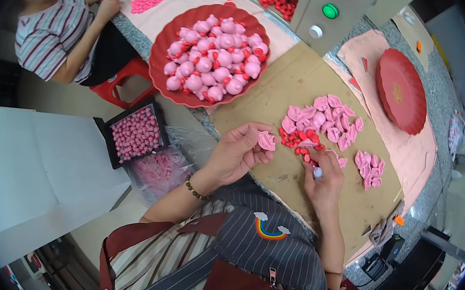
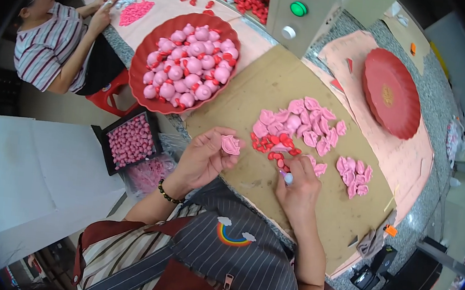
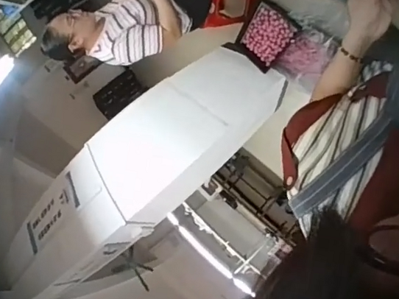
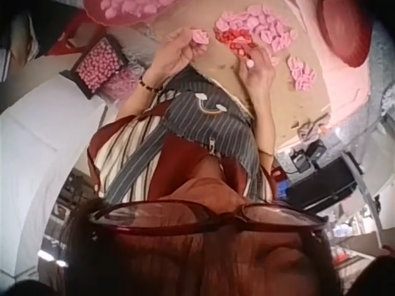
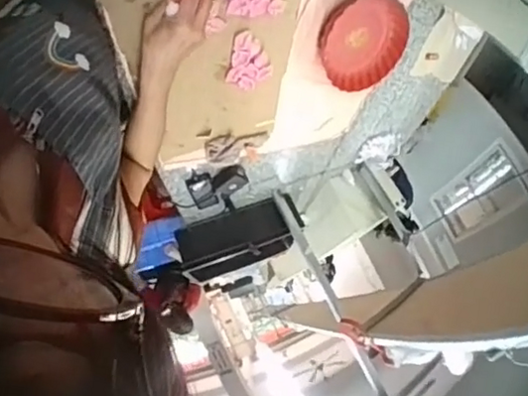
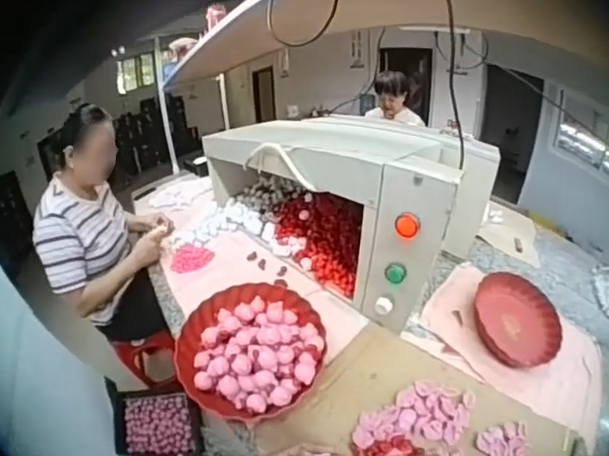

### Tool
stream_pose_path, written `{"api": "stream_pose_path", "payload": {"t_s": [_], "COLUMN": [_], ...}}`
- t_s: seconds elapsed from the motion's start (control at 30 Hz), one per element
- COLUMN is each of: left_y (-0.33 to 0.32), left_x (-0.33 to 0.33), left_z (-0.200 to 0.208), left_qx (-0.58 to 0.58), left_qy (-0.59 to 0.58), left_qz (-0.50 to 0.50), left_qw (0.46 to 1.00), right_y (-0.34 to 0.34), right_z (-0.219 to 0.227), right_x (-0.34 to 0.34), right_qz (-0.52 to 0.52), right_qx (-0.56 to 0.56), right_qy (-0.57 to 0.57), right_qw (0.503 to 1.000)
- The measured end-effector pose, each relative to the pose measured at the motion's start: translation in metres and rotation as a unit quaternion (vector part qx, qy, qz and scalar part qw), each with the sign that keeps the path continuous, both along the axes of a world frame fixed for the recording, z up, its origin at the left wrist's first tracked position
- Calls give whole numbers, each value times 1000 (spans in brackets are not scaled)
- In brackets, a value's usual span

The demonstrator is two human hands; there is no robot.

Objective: Apply glue to pink plastic parts and attach them to a larger pink toy base.

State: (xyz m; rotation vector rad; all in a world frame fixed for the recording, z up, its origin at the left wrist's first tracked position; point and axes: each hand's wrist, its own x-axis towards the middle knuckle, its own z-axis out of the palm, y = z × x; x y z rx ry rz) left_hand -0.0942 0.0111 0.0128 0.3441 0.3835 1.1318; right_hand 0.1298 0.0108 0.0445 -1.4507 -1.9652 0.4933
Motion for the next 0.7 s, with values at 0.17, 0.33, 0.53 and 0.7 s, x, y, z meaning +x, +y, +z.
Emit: {"api": "stream_pose_path", "payload": {"t_s": [0.17,0.33,0.53,0.7], "left_y": [1,0,-7,-10], "left_x": [19,36,57,59], "left_z": [9,7,14,2], "left_qx": [-22,34,-19,11], "left_qy": [-6,28,29,59], "left_qz": [-28,-102,-103,-106], "left_qw": [999,994,994,993], "right_y": [-10,-14,-24,-26], "right_z": [7,10,17,6], "right_x": [7,7,5,7], "right_qz": [-56,-21,-94,-87], "right_qx": [-109,-79,-175,-143], "right_qy": [156,298,375,382], "right_qw": [980,951,906,909]}}
